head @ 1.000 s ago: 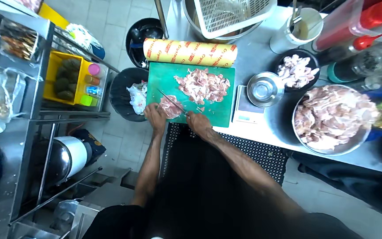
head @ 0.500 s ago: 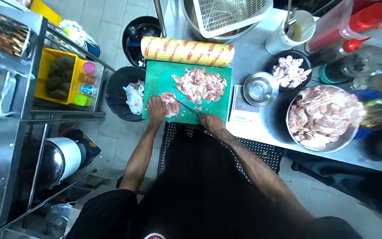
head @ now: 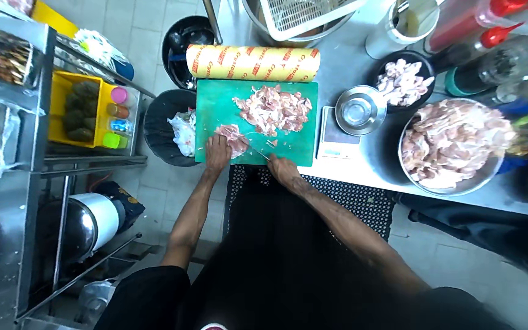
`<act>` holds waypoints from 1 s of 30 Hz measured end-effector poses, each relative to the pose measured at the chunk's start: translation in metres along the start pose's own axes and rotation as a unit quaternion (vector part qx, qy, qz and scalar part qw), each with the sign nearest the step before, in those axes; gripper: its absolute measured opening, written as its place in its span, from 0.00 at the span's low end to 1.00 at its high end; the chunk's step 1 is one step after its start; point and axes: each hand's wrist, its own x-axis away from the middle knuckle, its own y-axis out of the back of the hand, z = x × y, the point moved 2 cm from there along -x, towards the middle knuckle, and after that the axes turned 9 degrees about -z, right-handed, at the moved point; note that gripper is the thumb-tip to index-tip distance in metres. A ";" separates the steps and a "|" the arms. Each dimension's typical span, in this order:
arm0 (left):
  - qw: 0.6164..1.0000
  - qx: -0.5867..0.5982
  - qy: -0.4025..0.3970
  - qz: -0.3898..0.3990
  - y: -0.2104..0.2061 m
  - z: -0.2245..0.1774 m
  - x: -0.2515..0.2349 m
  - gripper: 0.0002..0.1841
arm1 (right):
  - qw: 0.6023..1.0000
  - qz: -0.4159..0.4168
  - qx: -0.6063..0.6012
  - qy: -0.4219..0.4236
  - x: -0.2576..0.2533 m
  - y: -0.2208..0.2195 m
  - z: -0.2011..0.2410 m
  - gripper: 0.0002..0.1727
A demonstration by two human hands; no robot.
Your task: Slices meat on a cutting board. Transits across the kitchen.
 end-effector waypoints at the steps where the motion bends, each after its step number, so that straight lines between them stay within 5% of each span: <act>1: 1.000 -0.002 0.003 0.007 -0.001 0.002 0.000 0.18 | 1.000 0.010 0.013 -0.003 0.005 0.002 -0.015 0.20; 4: 0.998 0.050 0.039 -0.014 0.002 0.006 0.002 0.18 | 0.999 0.042 0.018 -0.026 0.029 0.007 -0.059 0.21; 8: 0.956 0.158 0.242 -0.052 0.027 0.009 0.011 0.27 | 0.993 0.049 -0.084 -0.061 0.066 0.026 -0.092 0.23; 10: 0.947 0.146 0.283 -0.053 0.031 0.009 0.011 0.29 | 0.988 0.001 -0.135 -0.070 0.082 0.036 -0.101 0.24; 14: 0.956 0.115 0.270 -0.008 0.029 -0.011 0.007 0.31 | 0.957 -0.053 -0.255 -0.126 0.097 0.043 -0.114 0.25; 19: 0.944 0.217 0.247 0.029 0.031 -0.029 -0.001 0.22 | 0.916 -0.103 -0.352 -0.160 0.110 0.037 -0.128 0.26; 25: 0.801 0.539 0.236 -0.107 0.056 -0.056 -0.032 0.17 | 0.902 -0.139 -0.367 -0.180 0.136 0.032 -0.156 0.26; 30: 0.753 0.640 0.144 -0.039 0.121 -0.147 -0.092 0.14 | 0.896 -0.124 -0.370 -0.213 0.151 0.026 -0.180 0.27</act>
